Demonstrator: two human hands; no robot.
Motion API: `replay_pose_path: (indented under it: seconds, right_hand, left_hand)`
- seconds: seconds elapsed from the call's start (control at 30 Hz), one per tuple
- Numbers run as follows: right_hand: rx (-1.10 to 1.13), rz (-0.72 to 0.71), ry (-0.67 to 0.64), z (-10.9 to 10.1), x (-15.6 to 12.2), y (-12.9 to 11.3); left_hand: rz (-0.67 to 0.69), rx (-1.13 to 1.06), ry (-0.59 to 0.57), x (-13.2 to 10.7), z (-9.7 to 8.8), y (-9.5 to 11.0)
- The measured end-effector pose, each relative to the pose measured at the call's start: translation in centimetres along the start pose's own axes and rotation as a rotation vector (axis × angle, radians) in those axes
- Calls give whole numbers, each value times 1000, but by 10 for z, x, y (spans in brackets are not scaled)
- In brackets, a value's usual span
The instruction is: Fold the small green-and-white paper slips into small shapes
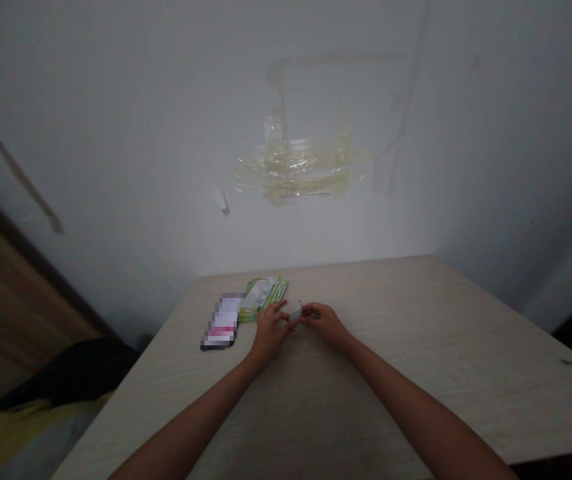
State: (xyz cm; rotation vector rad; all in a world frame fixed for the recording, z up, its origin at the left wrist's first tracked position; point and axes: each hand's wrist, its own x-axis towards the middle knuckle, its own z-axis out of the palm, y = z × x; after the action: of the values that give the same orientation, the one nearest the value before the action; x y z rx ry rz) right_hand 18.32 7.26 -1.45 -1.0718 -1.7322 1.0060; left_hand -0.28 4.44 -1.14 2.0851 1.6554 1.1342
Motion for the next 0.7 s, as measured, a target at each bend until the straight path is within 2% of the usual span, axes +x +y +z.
replay_pose_path:
  seconds: [0.2, 0.47, 0.7]
  right_hand:
    - [38, 6, -97, -1, -2, -7]
    - [78, -36, -116, 0, -2, -7]
    - [56, -15, -164, -2, -5, -16]
  left_hand:
    - [31, -37, -20, 3, 1, -3]
    - [23, -71, -33, 3, -1, -2]
    - [-1, -86, -33, 3, -1, 0]
